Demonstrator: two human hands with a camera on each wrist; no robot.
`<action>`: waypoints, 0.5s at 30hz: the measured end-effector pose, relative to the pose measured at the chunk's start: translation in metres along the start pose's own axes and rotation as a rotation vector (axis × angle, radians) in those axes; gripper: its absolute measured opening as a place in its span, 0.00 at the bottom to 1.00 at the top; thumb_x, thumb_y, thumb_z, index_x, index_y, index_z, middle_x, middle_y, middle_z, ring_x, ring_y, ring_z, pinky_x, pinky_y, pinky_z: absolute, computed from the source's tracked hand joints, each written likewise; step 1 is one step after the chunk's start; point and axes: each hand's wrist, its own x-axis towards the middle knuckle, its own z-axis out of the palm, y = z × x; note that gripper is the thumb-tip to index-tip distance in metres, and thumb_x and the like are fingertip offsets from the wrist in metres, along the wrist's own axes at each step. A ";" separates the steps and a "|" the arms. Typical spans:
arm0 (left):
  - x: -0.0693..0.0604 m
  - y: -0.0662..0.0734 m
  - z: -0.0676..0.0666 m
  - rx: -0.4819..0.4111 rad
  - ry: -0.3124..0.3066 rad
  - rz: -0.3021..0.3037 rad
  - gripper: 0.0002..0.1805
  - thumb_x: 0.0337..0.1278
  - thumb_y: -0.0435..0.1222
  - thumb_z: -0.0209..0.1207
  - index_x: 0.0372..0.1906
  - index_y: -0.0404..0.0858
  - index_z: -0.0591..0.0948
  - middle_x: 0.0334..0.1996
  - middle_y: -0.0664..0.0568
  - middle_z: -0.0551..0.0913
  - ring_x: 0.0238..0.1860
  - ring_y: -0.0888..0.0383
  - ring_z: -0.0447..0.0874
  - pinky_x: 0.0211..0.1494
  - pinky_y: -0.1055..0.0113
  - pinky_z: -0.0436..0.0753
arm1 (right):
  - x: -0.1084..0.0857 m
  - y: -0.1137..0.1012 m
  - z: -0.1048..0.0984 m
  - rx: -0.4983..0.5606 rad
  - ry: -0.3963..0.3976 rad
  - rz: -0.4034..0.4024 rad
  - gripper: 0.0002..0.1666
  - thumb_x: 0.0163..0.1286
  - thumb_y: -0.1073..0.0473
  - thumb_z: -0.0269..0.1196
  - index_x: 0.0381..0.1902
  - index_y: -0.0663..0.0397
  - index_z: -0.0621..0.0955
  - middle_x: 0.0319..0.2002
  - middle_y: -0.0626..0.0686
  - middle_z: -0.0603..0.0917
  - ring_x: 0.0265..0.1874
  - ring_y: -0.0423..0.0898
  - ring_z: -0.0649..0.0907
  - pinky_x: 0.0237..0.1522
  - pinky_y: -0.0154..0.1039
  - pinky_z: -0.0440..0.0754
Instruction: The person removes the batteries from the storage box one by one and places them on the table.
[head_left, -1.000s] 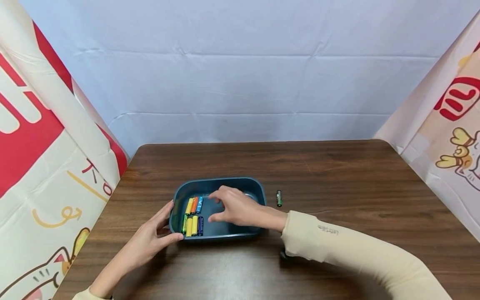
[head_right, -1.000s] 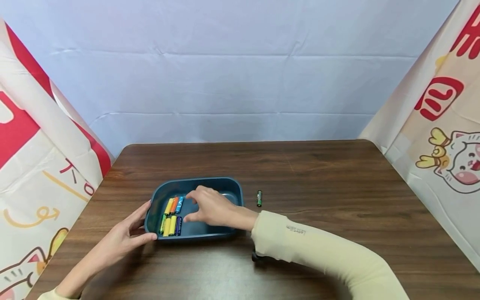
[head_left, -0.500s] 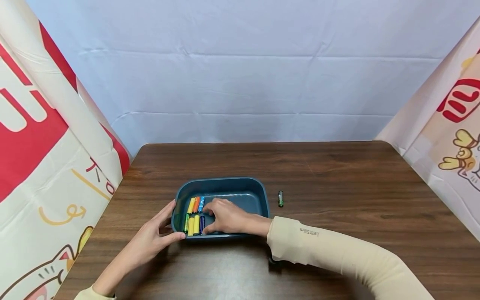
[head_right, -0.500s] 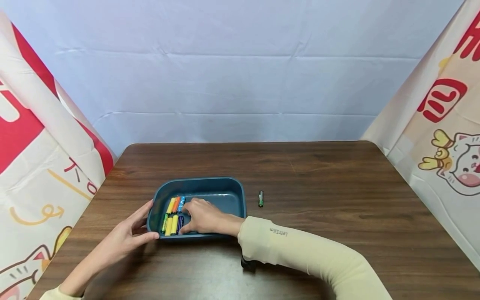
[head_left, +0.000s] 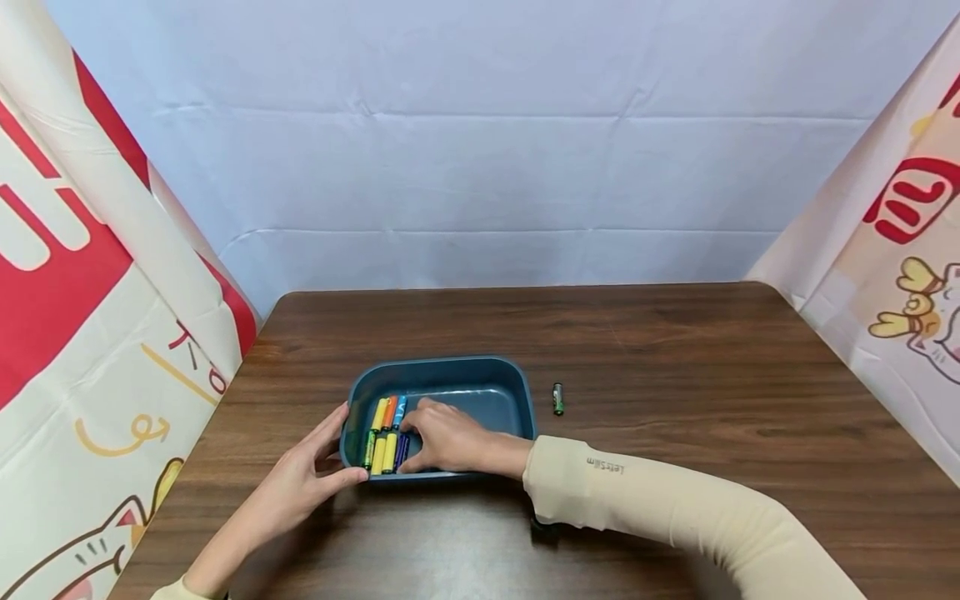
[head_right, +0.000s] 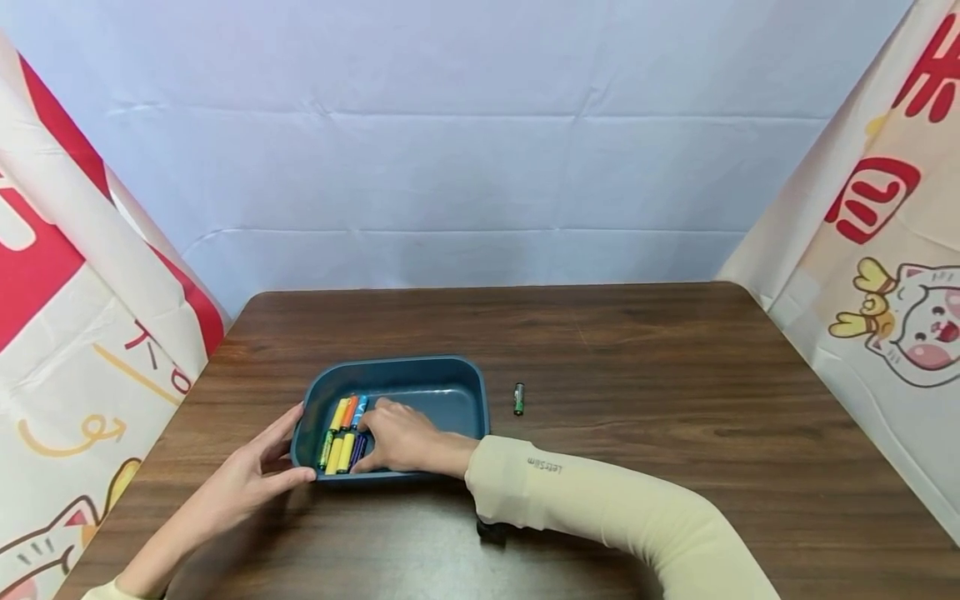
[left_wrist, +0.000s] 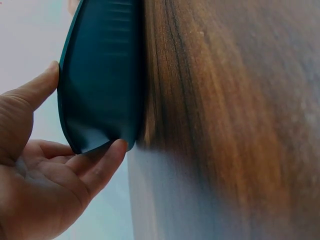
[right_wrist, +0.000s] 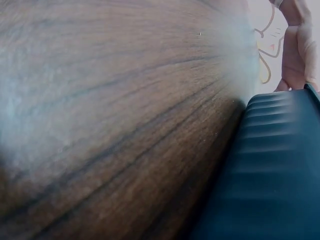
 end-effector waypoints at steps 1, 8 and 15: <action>0.000 0.000 0.000 0.003 0.003 -0.003 0.50 0.64 0.43 0.70 0.82 0.35 0.55 0.78 0.31 0.59 0.66 0.34 0.76 0.60 0.48 0.83 | 0.000 0.000 0.000 -0.003 0.000 0.003 0.35 0.60 0.41 0.78 0.60 0.52 0.85 0.45 0.47 0.81 0.36 0.36 0.75 0.38 0.29 0.78; -0.001 0.000 0.001 0.010 0.008 -0.009 0.51 0.64 0.44 0.70 0.82 0.34 0.55 0.78 0.32 0.58 0.66 0.35 0.76 0.60 0.50 0.82 | -0.001 -0.002 0.002 0.014 0.025 0.039 0.36 0.59 0.40 0.78 0.58 0.55 0.85 0.45 0.48 0.82 0.37 0.36 0.76 0.39 0.30 0.80; -0.001 -0.001 0.001 -0.012 0.014 0.030 0.49 0.66 0.41 0.69 0.82 0.32 0.54 0.78 0.31 0.58 0.66 0.36 0.76 0.59 0.53 0.84 | -0.002 -0.001 0.002 0.002 0.042 0.042 0.32 0.60 0.40 0.78 0.55 0.54 0.86 0.42 0.46 0.80 0.35 0.35 0.75 0.35 0.29 0.79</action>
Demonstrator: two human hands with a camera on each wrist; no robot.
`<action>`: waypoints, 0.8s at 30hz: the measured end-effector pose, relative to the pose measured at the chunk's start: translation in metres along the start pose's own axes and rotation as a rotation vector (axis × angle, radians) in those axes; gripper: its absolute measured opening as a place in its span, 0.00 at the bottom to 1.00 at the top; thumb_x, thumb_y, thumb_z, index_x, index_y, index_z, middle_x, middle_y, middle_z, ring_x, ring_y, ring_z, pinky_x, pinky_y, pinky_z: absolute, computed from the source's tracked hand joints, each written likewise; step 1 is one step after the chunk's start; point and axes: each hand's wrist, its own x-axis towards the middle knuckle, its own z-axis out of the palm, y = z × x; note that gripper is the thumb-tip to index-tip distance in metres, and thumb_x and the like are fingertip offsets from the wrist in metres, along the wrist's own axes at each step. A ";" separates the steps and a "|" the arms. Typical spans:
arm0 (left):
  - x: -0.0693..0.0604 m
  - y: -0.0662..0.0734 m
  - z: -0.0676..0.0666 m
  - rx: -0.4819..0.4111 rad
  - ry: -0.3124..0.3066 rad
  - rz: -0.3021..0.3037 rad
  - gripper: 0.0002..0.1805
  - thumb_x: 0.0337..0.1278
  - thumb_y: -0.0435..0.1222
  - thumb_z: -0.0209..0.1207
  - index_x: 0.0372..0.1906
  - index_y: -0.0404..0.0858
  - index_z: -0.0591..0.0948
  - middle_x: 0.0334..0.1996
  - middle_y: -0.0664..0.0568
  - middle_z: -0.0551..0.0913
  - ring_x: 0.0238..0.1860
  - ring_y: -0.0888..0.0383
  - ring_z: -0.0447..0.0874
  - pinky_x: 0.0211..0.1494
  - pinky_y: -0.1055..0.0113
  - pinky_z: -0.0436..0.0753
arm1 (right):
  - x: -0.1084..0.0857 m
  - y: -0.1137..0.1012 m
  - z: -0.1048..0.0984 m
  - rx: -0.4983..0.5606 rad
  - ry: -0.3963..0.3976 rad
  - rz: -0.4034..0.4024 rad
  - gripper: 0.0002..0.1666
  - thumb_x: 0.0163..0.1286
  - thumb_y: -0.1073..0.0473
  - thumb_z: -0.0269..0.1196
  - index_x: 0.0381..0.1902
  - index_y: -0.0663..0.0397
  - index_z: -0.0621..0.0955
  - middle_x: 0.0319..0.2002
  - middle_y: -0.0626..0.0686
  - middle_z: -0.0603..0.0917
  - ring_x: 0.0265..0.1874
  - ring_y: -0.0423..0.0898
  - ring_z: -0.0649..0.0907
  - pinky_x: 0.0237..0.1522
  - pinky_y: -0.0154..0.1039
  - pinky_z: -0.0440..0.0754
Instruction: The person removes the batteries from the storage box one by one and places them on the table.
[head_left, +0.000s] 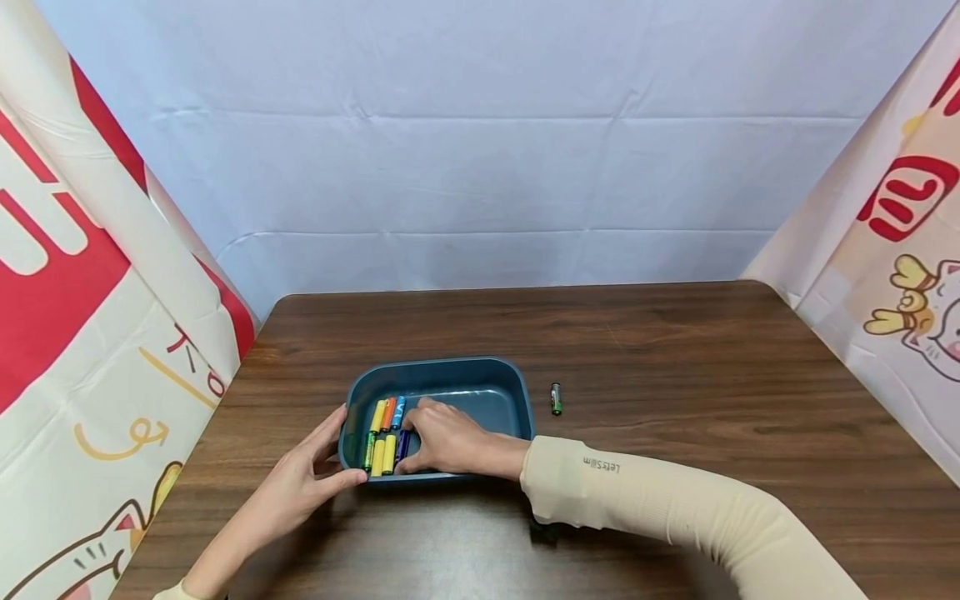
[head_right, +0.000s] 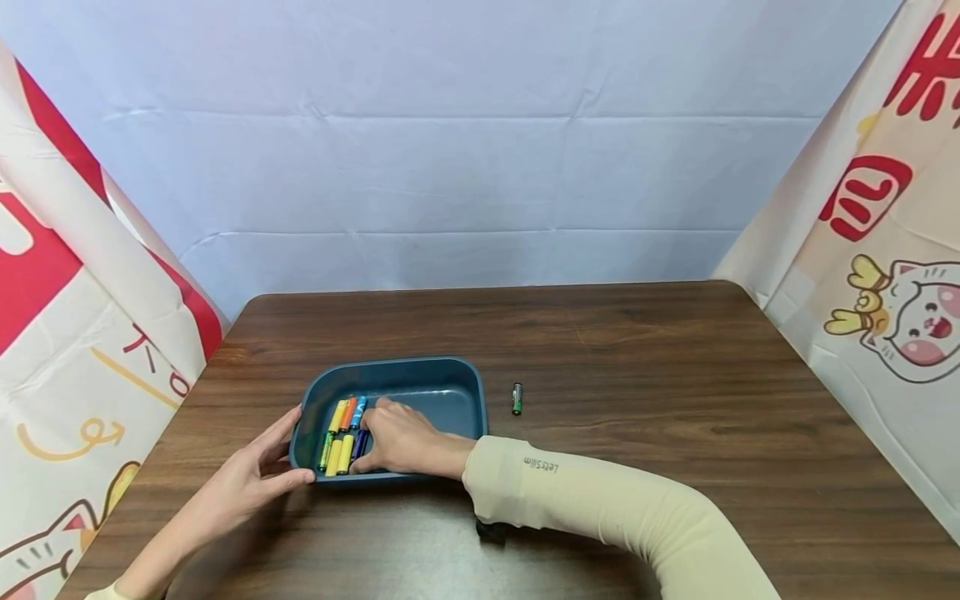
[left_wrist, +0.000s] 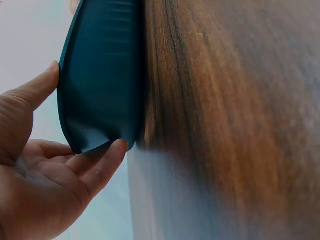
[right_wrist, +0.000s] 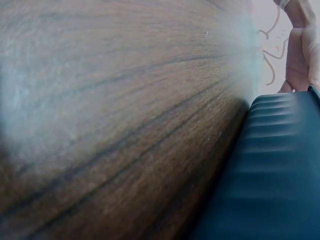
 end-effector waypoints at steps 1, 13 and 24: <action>0.000 0.000 0.000 -0.001 0.000 0.002 0.48 0.66 0.41 0.69 0.82 0.32 0.54 0.78 0.31 0.58 0.66 0.36 0.77 0.58 0.53 0.84 | 0.000 0.000 0.000 0.000 -0.001 -0.001 0.32 0.60 0.40 0.78 0.55 0.54 0.86 0.42 0.46 0.80 0.34 0.35 0.75 0.34 0.29 0.79; 0.000 0.000 0.000 -0.002 0.001 -0.003 0.48 0.66 0.41 0.69 0.82 0.32 0.55 0.78 0.31 0.58 0.65 0.35 0.77 0.58 0.53 0.85 | 0.001 0.000 -0.003 -0.030 -0.012 -0.036 0.29 0.63 0.46 0.76 0.57 0.55 0.85 0.40 0.47 0.78 0.31 0.36 0.74 0.27 0.28 0.75; 0.001 0.001 -0.001 0.006 -0.010 -0.026 0.49 0.66 0.43 0.69 0.82 0.34 0.54 0.78 0.31 0.58 0.66 0.36 0.77 0.59 0.53 0.84 | -0.005 0.004 -0.021 0.098 0.001 -0.006 0.33 0.63 0.47 0.75 0.62 0.57 0.83 0.45 0.50 0.80 0.35 0.38 0.76 0.33 0.30 0.78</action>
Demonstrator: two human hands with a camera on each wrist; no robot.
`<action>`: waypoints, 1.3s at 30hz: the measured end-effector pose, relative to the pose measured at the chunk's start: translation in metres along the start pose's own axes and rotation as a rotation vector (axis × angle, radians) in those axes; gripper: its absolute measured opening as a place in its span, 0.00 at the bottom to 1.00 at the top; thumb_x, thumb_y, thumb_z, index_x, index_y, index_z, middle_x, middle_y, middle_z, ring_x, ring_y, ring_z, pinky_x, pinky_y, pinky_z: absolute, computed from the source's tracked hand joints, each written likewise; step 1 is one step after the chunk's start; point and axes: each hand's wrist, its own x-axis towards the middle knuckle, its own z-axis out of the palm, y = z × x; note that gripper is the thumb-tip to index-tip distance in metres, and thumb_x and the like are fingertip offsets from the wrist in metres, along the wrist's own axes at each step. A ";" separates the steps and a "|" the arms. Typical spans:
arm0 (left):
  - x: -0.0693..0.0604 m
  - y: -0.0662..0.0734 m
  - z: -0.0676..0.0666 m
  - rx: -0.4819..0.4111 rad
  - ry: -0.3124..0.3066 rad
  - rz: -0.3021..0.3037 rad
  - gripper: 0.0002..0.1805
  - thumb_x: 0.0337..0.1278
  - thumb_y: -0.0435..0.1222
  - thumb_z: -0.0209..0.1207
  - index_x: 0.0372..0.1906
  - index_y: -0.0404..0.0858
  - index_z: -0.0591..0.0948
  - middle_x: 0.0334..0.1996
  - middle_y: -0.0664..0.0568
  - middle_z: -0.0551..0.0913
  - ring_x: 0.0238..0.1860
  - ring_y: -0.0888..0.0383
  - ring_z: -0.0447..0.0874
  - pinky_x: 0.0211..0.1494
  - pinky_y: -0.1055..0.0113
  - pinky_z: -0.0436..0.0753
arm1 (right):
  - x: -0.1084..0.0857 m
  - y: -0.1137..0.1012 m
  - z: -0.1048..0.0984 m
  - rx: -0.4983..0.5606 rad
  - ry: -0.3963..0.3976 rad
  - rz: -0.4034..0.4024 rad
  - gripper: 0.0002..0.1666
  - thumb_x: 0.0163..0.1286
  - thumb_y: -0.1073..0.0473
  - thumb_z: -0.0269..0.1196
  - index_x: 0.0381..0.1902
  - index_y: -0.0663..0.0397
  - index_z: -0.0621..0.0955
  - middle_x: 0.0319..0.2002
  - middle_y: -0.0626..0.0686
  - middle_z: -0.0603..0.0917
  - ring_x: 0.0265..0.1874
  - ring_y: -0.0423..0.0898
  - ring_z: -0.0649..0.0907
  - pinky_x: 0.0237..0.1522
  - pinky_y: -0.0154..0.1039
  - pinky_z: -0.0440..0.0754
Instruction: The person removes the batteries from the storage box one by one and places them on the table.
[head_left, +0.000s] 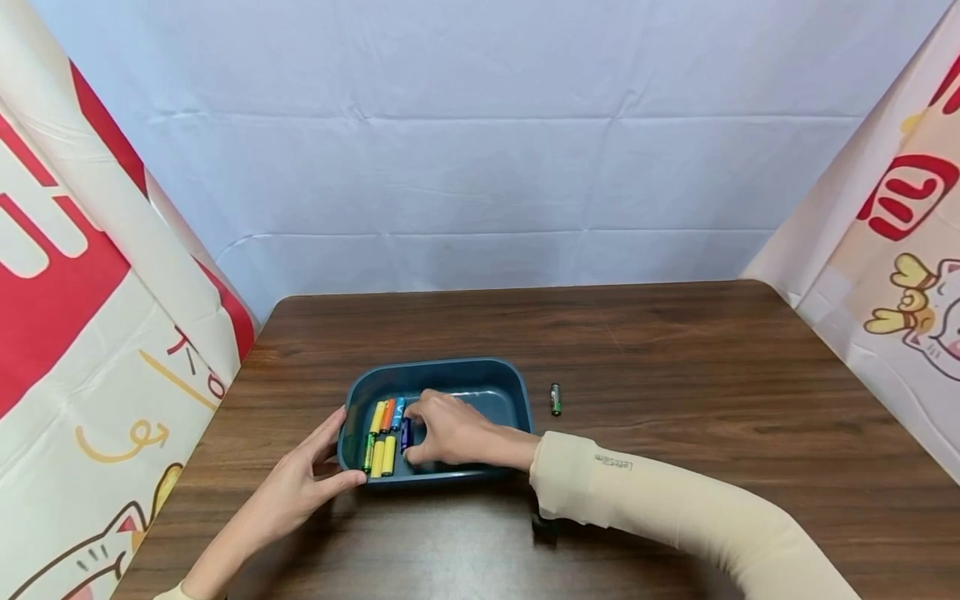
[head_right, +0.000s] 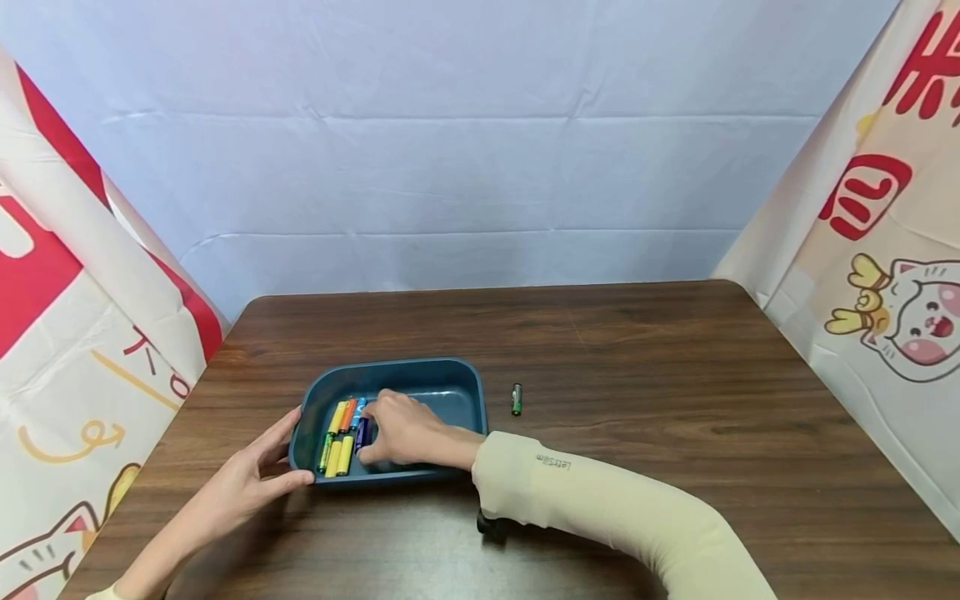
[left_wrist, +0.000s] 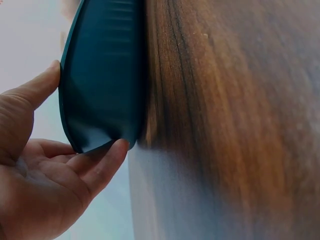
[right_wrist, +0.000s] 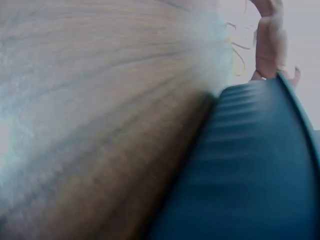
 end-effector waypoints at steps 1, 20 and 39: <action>0.000 0.000 0.000 0.002 0.000 -0.006 0.49 0.66 0.43 0.69 0.82 0.34 0.54 0.78 0.32 0.58 0.66 0.36 0.77 0.59 0.53 0.84 | -0.002 0.000 -0.004 0.018 0.009 -0.005 0.33 0.64 0.48 0.75 0.62 0.57 0.83 0.45 0.51 0.81 0.35 0.39 0.76 0.34 0.30 0.78; 0.000 0.001 0.000 0.023 -0.008 -0.031 0.50 0.67 0.47 0.68 0.83 0.35 0.53 0.79 0.34 0.56 0.67 0.36 0.76 0.61 0.50 0.82 | -0.078 0.056 -0.115 0.096 0.352 -0.170 0.24 0.62 0.59 0.75 0.56 0.57 0.84 0.41 0.51 0.81 0.38 0.47 0.80 0.36 0.38 0.82; 0.001 0.001 -0.001 0.027 -0.014 -0.036 0.49 0.68 0.47 0.67 0.83 0.35 0.53 0.79 0.33 0.56 0.68 0.35 0.74 0.63 0.46 0.80 | -0.137 0.158 -0.105 0.018 0.340 0.054 0.25 0.65 0.60 0.74 0.57 0.61 0.82 0.40 0.51 0.80 0.36 0.47 0.77 0.35 0.39 0.77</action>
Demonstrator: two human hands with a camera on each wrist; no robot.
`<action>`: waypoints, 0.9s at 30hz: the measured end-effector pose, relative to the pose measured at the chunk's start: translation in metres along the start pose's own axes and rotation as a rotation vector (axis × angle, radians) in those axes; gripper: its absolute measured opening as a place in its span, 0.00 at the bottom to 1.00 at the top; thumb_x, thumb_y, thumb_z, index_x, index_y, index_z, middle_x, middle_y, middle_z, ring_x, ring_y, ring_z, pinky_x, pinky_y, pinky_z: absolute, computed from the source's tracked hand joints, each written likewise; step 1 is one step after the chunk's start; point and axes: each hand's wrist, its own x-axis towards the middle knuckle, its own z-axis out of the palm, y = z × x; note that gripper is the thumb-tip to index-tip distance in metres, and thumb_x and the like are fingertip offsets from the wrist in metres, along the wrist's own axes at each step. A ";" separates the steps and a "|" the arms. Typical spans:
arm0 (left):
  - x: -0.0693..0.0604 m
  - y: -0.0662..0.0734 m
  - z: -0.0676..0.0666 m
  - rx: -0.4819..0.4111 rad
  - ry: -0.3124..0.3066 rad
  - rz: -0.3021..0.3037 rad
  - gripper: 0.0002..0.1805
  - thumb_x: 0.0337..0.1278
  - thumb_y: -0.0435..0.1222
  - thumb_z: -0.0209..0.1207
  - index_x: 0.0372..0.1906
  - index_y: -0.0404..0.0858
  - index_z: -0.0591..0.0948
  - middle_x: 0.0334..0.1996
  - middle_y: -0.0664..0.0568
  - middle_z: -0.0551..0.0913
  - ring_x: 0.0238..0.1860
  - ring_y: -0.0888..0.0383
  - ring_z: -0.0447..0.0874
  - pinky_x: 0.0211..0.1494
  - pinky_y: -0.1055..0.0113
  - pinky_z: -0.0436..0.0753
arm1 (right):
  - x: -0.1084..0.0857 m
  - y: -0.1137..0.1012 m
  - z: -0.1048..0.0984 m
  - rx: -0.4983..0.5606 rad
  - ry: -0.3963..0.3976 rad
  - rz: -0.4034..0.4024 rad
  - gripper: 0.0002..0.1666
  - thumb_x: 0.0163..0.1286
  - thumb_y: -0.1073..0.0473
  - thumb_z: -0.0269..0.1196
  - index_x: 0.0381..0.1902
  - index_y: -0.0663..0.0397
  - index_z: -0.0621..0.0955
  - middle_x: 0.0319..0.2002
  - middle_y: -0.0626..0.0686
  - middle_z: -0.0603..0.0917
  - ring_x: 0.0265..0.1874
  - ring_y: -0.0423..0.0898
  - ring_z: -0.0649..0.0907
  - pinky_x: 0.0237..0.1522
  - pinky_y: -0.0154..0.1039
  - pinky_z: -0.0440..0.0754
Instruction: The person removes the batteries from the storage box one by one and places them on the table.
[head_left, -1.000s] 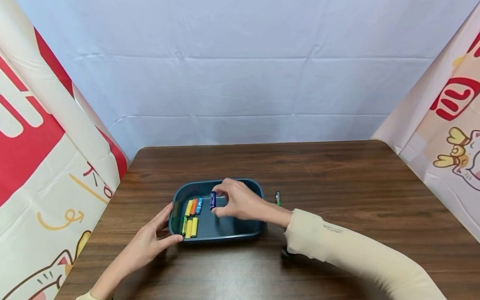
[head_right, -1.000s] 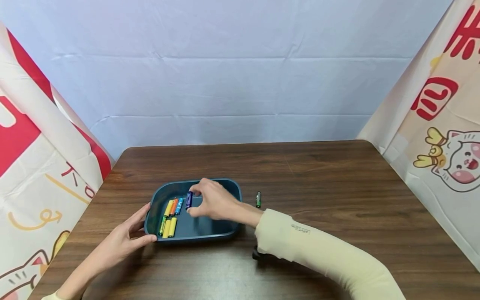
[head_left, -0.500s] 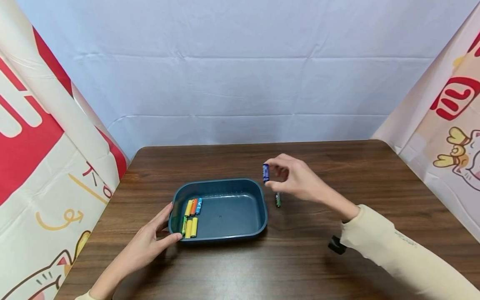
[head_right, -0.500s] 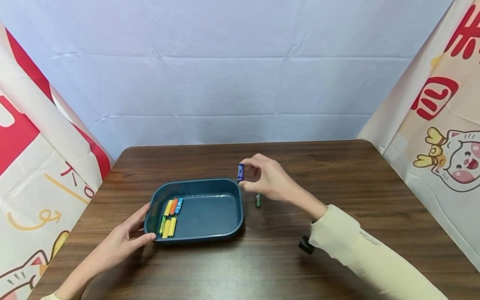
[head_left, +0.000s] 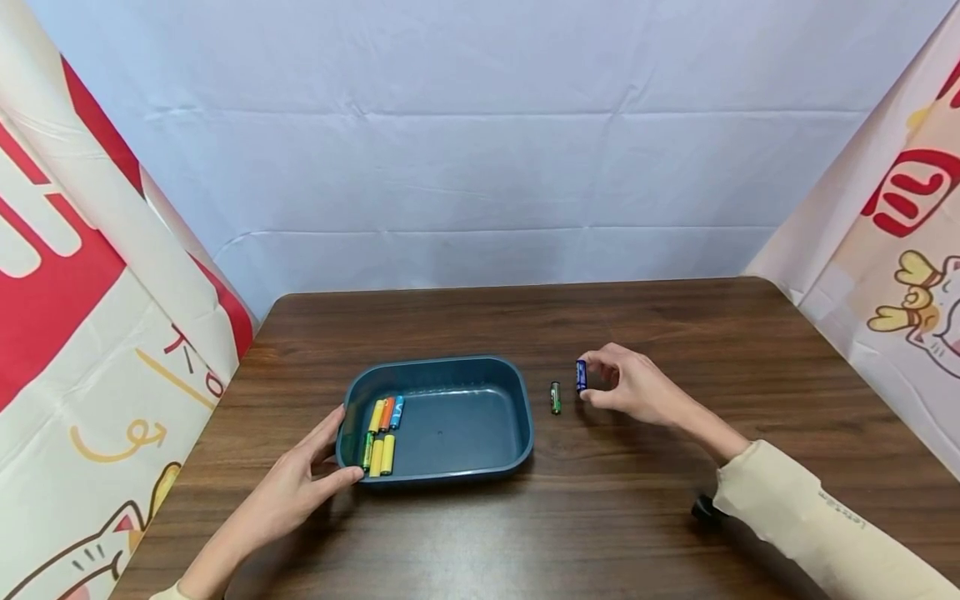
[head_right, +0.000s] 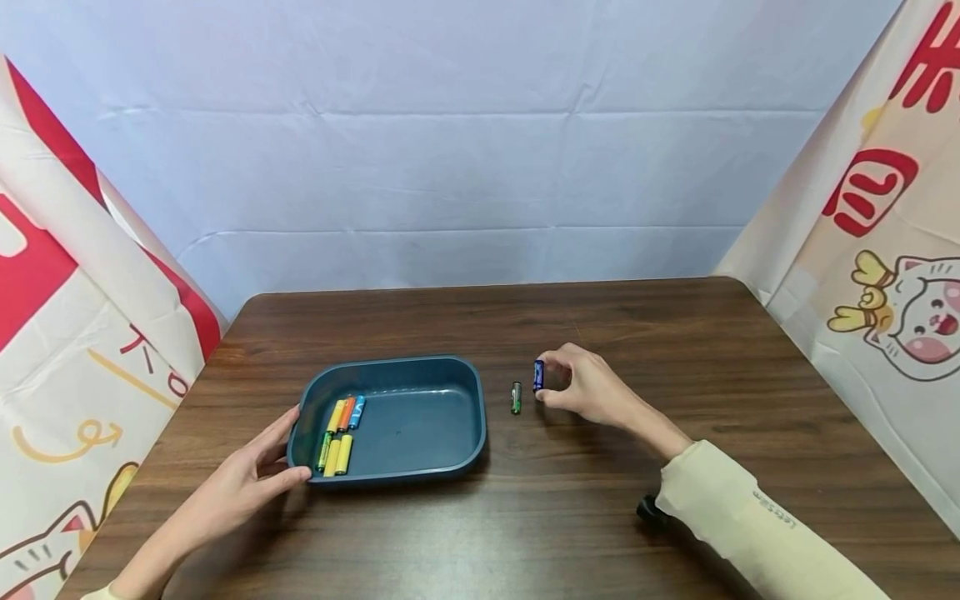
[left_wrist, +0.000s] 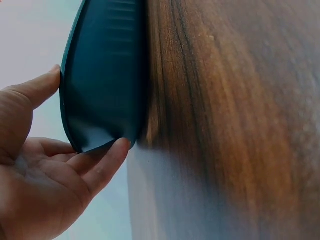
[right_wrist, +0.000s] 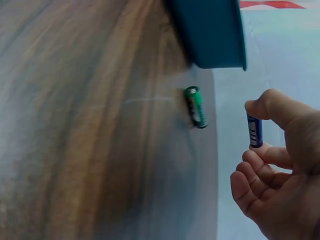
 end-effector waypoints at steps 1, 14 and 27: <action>0.000 0.000 0.000 -0.002 0.000 -0.004 0.49 0.68 0.47 0.67 0.83 0.35 0.53 0.79 0.33 0.56 0.68 0.35 0.74 0.63 0.46 0.79 | -0.001 0.003 0.002 -0.002 -0.009 0.002 0.25 0.64 0.60 0.74 0.57 0.61 0.82 0.40 0.51 0.81 0.36 0.47 0.78 0.35 0.39 0.77; 0.000 -0.002 0.000 -0.027 0.004 0.018 0.48 0.68 0.44 0.68 0.82 0.35 0.54 0.79 0.33 0.58 0.67 0.35 0.75 0.63 0.47 0.79 | -0.001 0.016 0.022 -0.031 -0.091 -0.001 0.25 0.64 0.59 0.74 0.57 0.64 0.83 0.38 0.51 0.79 0.35 0.46 0.76 0.34 0.39 0.75; 0.001 -0.002 0.000 -0.045 -0.001 -0.018 0.49 0.67 0.45 0.68 0.83 0.36 0.54 0.80 0.34 0.55 0.69 0.34 0.73 0.64 0.47 0.79 | 0.003 0.018 0.033 -0.064 -0.088 0.000 0.24 0.62 0.59 0.75 0.54 0.63 0.85 0.38 0.51 0.78 0.34 0.44 0.74 0.34 0.38 0.73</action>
